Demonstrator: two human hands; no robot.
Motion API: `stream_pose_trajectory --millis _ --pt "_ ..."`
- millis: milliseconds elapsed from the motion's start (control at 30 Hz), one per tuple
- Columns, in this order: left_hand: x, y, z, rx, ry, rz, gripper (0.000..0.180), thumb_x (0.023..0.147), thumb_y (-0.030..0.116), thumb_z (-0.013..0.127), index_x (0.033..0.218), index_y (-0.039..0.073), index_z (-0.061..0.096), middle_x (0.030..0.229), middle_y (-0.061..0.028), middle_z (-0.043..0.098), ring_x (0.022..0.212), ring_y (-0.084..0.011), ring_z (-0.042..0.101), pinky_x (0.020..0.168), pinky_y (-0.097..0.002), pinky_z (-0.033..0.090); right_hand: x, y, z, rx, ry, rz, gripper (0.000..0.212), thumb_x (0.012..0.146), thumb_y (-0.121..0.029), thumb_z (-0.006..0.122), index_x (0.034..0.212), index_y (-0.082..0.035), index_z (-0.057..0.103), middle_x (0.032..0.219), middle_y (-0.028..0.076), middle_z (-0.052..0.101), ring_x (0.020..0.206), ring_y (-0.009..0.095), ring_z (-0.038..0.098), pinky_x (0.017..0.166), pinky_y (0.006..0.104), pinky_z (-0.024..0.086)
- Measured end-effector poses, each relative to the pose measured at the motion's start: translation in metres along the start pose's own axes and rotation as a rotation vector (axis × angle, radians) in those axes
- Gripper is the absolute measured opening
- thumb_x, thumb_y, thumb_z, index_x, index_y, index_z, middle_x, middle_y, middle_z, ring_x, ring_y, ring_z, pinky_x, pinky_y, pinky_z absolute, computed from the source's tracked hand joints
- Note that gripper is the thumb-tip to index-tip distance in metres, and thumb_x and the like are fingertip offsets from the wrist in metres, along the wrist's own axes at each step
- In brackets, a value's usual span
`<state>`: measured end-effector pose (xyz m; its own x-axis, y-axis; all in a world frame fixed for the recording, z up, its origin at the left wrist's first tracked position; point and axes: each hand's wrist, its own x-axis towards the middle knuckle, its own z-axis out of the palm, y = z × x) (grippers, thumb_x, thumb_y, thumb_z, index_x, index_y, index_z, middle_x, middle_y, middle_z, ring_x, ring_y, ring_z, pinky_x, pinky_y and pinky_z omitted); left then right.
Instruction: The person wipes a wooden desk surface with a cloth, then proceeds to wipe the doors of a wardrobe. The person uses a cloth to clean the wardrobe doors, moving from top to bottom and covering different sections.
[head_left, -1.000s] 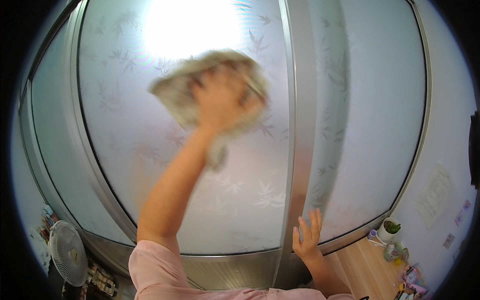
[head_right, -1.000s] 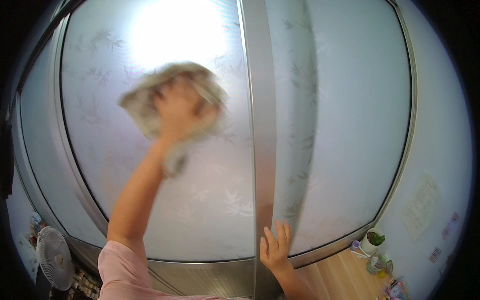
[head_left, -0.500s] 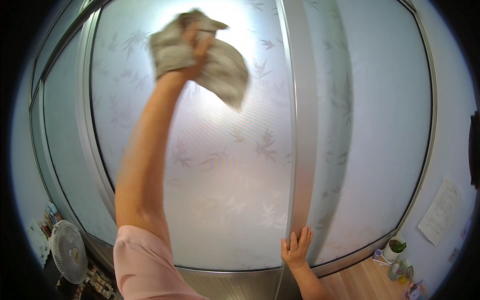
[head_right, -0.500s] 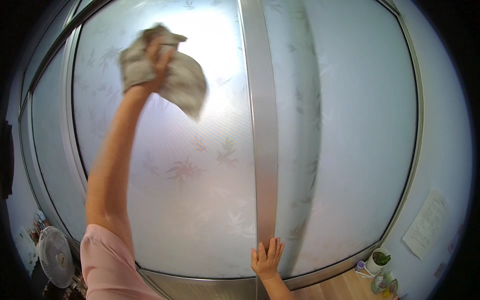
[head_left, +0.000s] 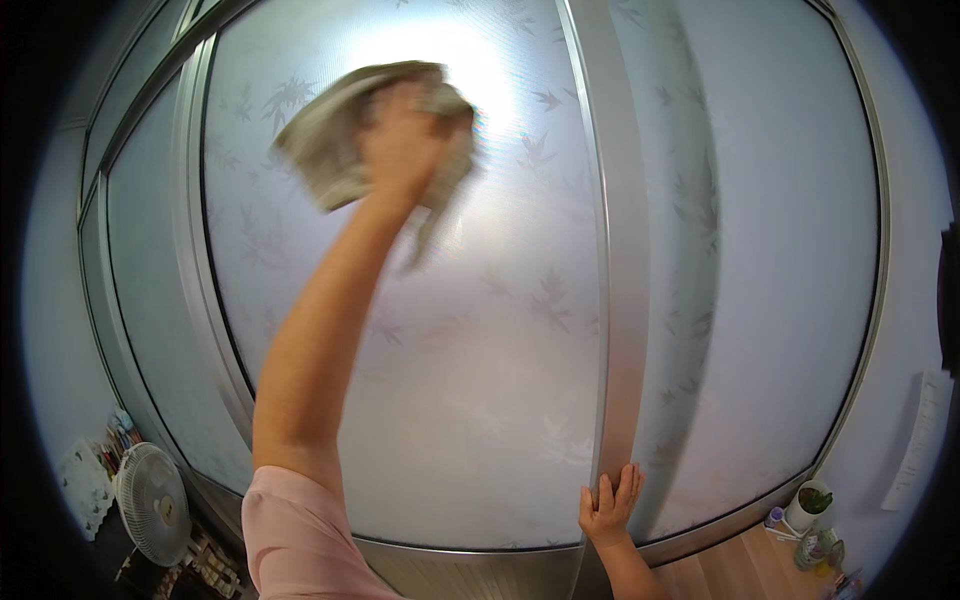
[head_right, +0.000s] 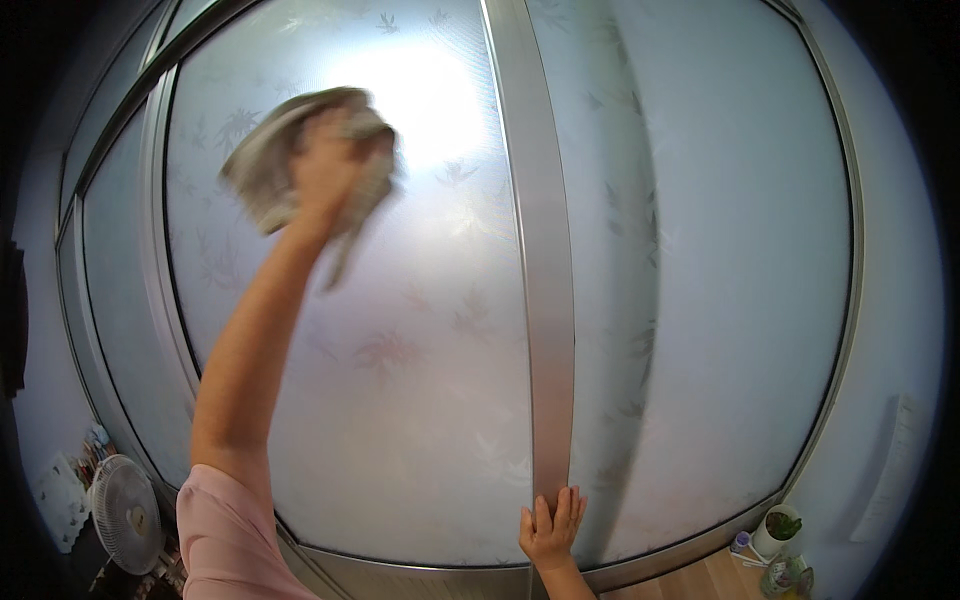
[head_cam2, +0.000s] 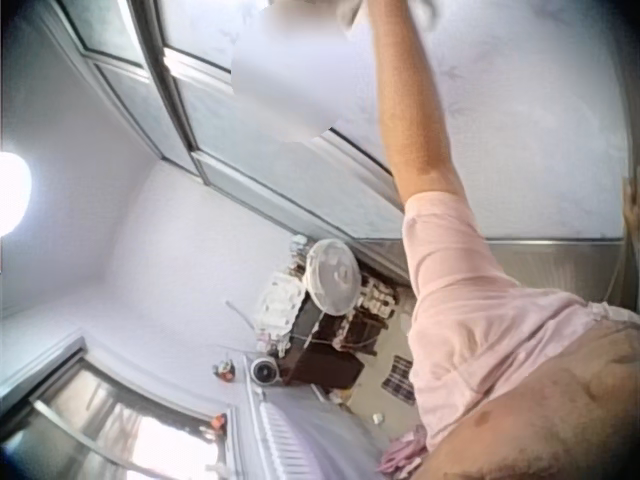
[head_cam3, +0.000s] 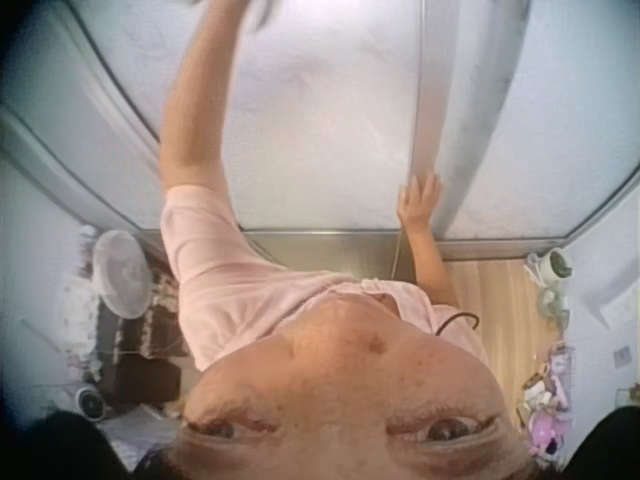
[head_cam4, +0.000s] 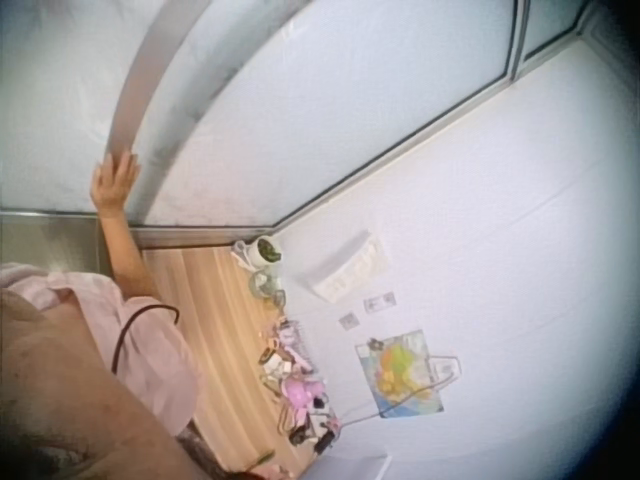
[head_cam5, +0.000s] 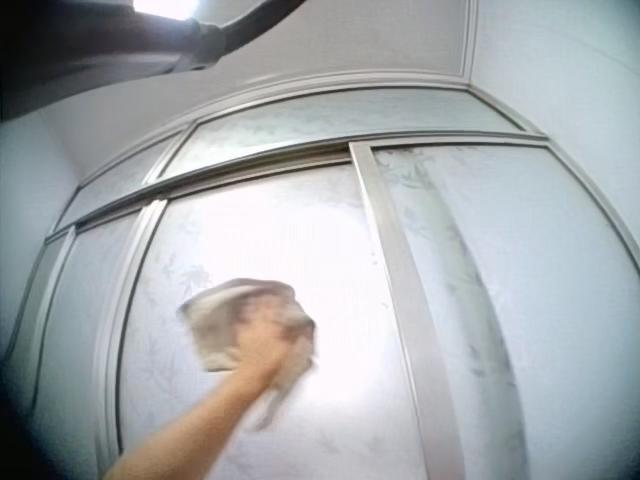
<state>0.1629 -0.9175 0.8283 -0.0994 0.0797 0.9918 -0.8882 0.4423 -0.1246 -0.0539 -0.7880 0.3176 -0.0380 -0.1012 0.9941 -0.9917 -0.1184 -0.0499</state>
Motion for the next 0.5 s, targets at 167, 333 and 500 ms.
stream_pose_trajectory --millis 167,333,500 --pt "0.013 0.078 -0.027 -0.066 -0.033 0.558 0.049 0.088 0.04 0.053 0.131 0.016 0.051 0.129 -0.012 0.053 0.115 -0.032 0.052 0.098 -0.0411 0.042 -0.002 -0.003 -0.002 0.034 -0.007 0.009 0.048 0.084 -0.02 0.064 0.127 -0.008 0.046 0.141 0.027 0.033 0.134 0.045 0.029 0.11 0.0592 0.018" --pt "0.078 -0.147 0.003 0.565 0.466 0.737 0.042 0.094 0.036 0.053 0.131 0.018 0.05 0.129 -0.0146 0.05 0.119 -0.0292 0.047 0.097 -0.043 0.041 -0.001 -0.016 0.002 0.079 -0.008 0.0 0.048 0.085 -0.019 0.062 0.129 -0.009 0.045 0.141 0.027 0.032 0.133 0.045 0.03 0.111 0.0584 0.017" --pt "-0.035 -0.237 -0.088 0.06 0.039 -0.614 0.048 0.092 0.043 0.05 0.135 0.022 0.049 0.145 -0.0098 0.039 0.129 -0.0381 0.036 0.104 -0.0522 0.027 -0.001 -0.007 0.002 0.017 0.013 0.0 0.048 0.085 -0.017 0.059 0.129 -0.008 0.042 0.141 0.028 0.032 0.132 0.047 0.031 0.11 0.0593 0.02"
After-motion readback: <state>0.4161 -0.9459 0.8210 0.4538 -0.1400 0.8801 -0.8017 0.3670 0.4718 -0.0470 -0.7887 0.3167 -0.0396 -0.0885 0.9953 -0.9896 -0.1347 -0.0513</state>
